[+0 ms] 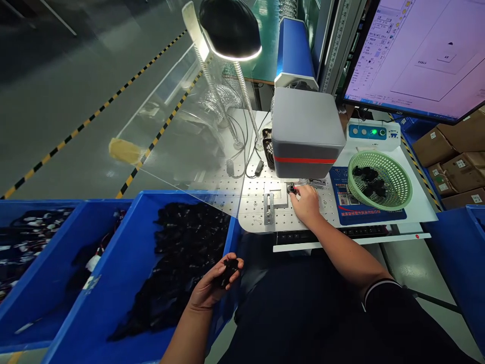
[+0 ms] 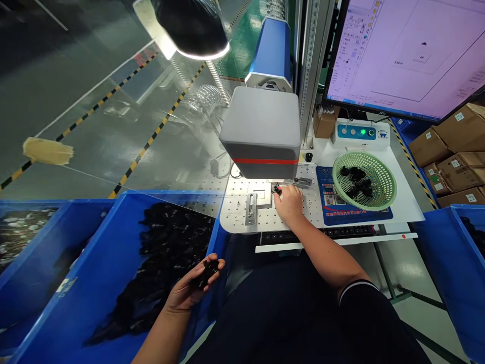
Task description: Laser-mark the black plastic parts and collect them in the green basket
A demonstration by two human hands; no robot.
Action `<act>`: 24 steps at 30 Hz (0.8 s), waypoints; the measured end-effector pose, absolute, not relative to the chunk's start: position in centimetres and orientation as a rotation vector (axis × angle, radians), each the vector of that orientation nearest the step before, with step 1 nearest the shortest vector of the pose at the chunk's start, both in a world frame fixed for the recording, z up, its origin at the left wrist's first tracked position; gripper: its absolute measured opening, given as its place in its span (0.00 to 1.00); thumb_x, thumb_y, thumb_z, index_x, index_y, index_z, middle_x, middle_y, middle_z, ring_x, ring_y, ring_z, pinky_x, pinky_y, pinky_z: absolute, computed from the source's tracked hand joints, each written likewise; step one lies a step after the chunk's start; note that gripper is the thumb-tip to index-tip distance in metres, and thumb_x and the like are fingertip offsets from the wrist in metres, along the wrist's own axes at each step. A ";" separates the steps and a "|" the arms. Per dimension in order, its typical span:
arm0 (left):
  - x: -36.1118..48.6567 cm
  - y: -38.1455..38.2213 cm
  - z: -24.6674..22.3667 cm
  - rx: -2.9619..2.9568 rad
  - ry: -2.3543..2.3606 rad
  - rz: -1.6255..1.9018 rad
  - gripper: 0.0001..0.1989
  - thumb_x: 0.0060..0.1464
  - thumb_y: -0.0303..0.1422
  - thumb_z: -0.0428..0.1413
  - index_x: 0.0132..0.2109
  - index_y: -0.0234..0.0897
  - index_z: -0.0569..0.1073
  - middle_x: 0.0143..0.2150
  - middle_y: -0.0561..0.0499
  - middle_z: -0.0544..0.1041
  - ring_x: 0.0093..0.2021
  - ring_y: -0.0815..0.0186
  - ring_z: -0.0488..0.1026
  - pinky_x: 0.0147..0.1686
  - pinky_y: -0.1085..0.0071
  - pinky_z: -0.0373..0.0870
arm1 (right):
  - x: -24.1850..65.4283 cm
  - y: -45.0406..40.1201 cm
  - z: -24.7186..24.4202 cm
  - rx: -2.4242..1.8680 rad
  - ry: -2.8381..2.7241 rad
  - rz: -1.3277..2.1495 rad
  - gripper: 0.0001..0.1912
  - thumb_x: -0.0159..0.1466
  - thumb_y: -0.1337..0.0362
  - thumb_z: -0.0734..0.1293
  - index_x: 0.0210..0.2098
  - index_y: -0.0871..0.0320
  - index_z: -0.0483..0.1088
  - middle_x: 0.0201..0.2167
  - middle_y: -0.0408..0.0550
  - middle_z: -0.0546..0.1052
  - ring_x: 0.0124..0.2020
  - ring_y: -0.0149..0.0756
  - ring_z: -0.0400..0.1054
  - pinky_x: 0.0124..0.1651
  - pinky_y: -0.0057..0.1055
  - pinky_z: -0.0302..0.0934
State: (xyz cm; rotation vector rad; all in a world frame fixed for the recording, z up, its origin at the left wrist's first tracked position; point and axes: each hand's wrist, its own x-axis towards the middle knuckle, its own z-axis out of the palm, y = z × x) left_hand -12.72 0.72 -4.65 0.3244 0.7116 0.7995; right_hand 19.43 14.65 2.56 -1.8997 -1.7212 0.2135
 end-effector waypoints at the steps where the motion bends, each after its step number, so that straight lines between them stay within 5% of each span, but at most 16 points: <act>1: -12.7 0.7 -4.7 0.324 0.714 0.801 0.14 0.54 0.35 0.59 0.48 0.39 0.72 0.41 0.45 0.73 0.27 0.71 0.67 0.21 0.79 0.65 | 19.4 14.6 2.5 -1.901 -1.715 0.215 0.07 0.64 0.63 0.66 0.39 0.57 0.75 0.37 0.50 0.75 0.42 0.44 0.66 0.50 0.40 0.58; 13: -12.6 0.7 -4.4 0.325 0.750 0.804 0.16 0.52 0.35 0.61 0.47 0.38 0.72 0.41 0.45 0.72 0.28 0.71 0.66 0.21 0.78 0.65 | 18.9 14.6 2.8 -1.936 -1.690 0.234 0.09 0.65 0.62 0.65 0.42 0.57 0.74 0.38 0.51 0.75 0.43 0.44 0.66 0.49 0.39 0.57; 24: -12.5 0.7 -4.4 0.317 0.766 0.814 0.16 0.51 0.35 0.61 0.47 0.38 0.73 0.40 0.45 0.72 0.28 0.70 0.66 0.22 0.77 0.65 | 18.6 14.7 2.6 -1.989 -1.657 0.182 0.08 0.65 0.61 0.66 0.32 0.57 0.73 0.33 0.50 0.75 0.40 0.43 0.66 0.47 0.39 0.56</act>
